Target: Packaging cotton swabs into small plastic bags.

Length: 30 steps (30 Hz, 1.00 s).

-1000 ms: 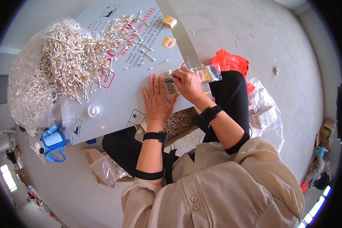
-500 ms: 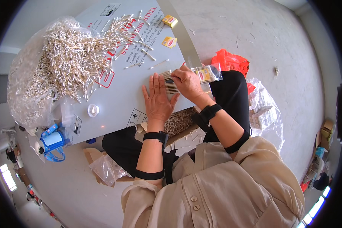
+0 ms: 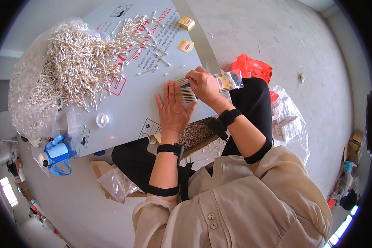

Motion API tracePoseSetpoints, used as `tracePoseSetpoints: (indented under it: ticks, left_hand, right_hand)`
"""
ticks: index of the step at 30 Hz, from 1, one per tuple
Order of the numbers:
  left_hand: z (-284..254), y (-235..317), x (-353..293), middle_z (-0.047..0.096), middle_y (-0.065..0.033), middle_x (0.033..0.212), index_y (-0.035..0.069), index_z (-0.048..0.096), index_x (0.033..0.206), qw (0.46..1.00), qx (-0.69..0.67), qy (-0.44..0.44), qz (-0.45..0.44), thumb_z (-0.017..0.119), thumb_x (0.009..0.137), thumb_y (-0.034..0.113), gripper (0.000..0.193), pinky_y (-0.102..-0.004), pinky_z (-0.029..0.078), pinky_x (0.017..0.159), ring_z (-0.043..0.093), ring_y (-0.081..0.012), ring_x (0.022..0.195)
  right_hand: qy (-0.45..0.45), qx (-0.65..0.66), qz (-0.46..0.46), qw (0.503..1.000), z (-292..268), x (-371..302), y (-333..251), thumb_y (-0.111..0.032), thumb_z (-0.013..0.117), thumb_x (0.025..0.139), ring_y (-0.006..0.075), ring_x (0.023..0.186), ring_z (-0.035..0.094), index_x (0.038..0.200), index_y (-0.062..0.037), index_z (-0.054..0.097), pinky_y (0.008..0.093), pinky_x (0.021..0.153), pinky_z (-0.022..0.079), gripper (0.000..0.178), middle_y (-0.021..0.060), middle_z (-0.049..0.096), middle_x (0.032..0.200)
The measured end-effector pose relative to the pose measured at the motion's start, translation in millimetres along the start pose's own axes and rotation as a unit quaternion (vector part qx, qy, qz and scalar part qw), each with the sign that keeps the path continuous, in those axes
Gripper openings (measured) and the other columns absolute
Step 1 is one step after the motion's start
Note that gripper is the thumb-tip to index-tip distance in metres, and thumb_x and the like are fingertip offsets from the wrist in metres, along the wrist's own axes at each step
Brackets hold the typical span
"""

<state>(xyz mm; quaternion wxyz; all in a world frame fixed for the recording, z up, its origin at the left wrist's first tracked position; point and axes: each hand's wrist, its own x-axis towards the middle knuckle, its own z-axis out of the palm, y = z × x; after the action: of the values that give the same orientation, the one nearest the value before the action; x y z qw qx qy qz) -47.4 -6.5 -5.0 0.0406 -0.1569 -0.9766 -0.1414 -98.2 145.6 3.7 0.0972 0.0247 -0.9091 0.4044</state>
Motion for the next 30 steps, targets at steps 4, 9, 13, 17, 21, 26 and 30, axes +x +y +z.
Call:
tracePoseSetpoints:
  ticks: [4, 9, 13, 17, 21, 26, 30]
  left_hand:
    - [0, -1, 0, 0.029, -0.017, 0.157, 0.001, 0.031, 0.149, 1.0, 0.0, 0.002, 0.002, 0.061, 0.088, 0.053, 0.085, -0.0577, 0.013, 0.117, 0.023, -0.0317, 0.147]
    - [1, 0, 0, 0.029, -0.0176, 0.157, 0.001, 0.032, 0.148, 1.0, -0.007, 0.007, 0.003, 0.061, 0.088, 0.052, 0.085, -0.0577, 0.013, 0.117, 0.023, -0.0318, 0.147]
    - [1, -1, -1, 0.029, -0.0175, 0.156, 0.0, 0.033, 0.148, 1.0, -0.006, 0.006, 0.006, 0.062, 0.088, 0.051, 0.084, -0.0576, 0.013, 0.117, 0.022, -0.0318, 0.147]
    - [2, -3, -3, 0.027, -0.016, 0.157, 0.001, 0.032, 0.149, 1.0, 0.009, -0.001, 0.007, 0.056, 0.091, 0.051, 0.08, -0.0559, 0.012, 0.117, 0.02, -0.0316, 0.148]
    - [3, -2, -4, 0.027, -0.0153, 0.158, 0.001, 0.032, 0.149, 1.0, 0.02, 0.007, 0.013, 0.055, 0.093, 0.049, 0.077, -0.055, 0.013, 0.117, 0.02, -0.0319, 0.148]
    - [4, -1, -2, 0.03, -0.0145, 0.156, 0.001, 0.033, 0.148, 0.999, 0.034, 0.014, 0.028, 0.053, 0.094, 0.046, 0.073, -0.0528, 0.016, 0.117, 0.024, -0.0324, 0.146]
    - [5, -2, -4, 0.034, -0.0154, 0.153, 0.0, 0.036, 0.146, 0.999, 0.045, 0.007, 0.025, 0.053, 0.094, 0.046, 0.072, -0.052, 0.015, 0.118, 0.026, -0.0332, 0.144]
  right_hand:
    - [-0.003, 0.0, -0.018, 1.0, 1, 3, 1, -0.008, 0.063, 0.083, 0.0343, 0.08, 0.064, 0.089, -0.0071, 0.072, 0.042, 0.072, 0.052, 0.011, 0.0127, 0.064, 0.086]
    - [-0.013, -0.006, -0.013, 1.0, 2, 4, 3, -0.007, 0.062, 0.083, 0.0333, 0.083, 0.064, 0.087, -0.0071, 0.072, 0.0417, 0.074, 0.052, 0.01, 0.0121, 0.064, 0.086]
    - [-0.057, -0.005, -0.027, 0.998, -3, 2, 5, -0.01, 0.062, 0.082, 0.0332, 0.083, 0.065, 0.082, -0.007, 0.07, 0.0419, 0.074, 0.052, 0.009, 0.0124, 0.064, 0.085]
    - [-0.103, 0.002, -0.063, 0.993, -7, 9, 10, -0.013, 0.062, 0.08, 0.0335, 0.082, 0.065, 0.079, -0.0083, 0.069, 0.0428, 0.073, 0.053, 0.009, 0.0125, 0.063, 0.083]
    - [-0.079, 0.02, -0.034, 0.996, -1, 24, 8, -0.014, 0.062, 0.08, 0.0335, 0.08, 0.065, 0.079, -0.0081, 0.068, 0.0431, 0.071, 0.052, 0.008, 0.0122, 0.063, 0.083]
    - [-0.082, -0.059, -0.093, 0.991, 9, 55, 10, -0.014, 0.062, 0.081, 0.0332, 0.081, 0.065, 0.081, -0.0064, 0.065, 0.0425, 0.071, 0.053, 0.009, 0.0129, 0.062, 0.086]
    - [-0.099, -0.069, -0.099, 0.988, 4, 61, 9, -0.013, 0.062, 0.082, 0.0339, 0.084, 0.065, 0.085, -0.0058, 0.065, 0.0426, 0.072, 0.052, 0.008, 0.0144, 0.062, 0.087]
